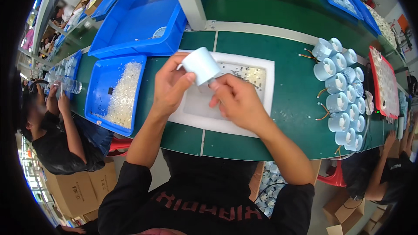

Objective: Assembling small electronic motor components by placing internal parts into a housing.

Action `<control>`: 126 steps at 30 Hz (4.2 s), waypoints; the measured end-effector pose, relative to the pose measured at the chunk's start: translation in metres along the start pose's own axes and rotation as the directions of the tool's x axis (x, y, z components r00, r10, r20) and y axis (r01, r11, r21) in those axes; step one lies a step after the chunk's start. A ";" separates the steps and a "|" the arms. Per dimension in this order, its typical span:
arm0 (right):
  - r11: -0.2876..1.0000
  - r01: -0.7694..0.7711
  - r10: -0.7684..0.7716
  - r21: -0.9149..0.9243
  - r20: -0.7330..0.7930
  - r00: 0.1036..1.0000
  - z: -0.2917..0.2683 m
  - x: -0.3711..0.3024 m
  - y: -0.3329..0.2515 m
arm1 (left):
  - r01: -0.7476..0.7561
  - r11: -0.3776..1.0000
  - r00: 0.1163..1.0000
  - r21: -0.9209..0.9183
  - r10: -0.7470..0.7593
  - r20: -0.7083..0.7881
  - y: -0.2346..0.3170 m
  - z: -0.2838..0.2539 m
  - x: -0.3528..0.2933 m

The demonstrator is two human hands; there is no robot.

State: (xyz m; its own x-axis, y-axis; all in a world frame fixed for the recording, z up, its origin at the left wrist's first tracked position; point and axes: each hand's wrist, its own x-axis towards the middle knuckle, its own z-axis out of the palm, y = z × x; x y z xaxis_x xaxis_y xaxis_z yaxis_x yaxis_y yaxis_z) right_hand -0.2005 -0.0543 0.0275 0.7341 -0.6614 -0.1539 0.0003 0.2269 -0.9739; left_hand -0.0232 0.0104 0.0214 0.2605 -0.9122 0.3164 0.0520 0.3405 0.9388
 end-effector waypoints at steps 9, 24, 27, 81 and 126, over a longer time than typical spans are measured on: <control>0.285 0.564 -0.738 -0.775 0.198 0.645 -0.006 0.001 -0.004 | -0.320 0.675 0.924 0.665 0.378 0.061 0.000 0.002 0.001; 0.584 0.524 -0.649 -0.619 0.031 0.760 -0.001 -0.004 -0.002 | -0.471 0.522 0.856 0.711 0.466 0.225 -0.006 0.016 -0.002; 0.702 0.465 -0.435 -0.539 0.193 0.880 -0.005 -0.006 -0.004 | -0.451 0.525 0.864 0.722 0.459 0.206 -0.005 0.016 -0.003; 0.736 -0.078 -0.596 -0.672 -0.699 0.396 -0.145 -0.016 -0.044 | 0.405 -0.098 0.750 0.909 -0.534 -0.391 0.029 -0.144 0.146; 0.809 0.251 -0.491 -0.532 -0.375 0.787 -0.064 0.020 0.012 | 0.109 0.985 0.978 0.136 -0.082 -0.191 -0.008 0.001 0.011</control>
State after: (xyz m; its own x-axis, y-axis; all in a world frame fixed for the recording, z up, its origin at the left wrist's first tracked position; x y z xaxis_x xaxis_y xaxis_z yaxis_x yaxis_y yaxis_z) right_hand -0.2293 -0.1103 0.0024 0.3228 -0.8994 0.2947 -0.1766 -0.3632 -0.9148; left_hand -0.0215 -0.0025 0.0174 0.4343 -0.8768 0.2062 -0.0515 0.2044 0.9775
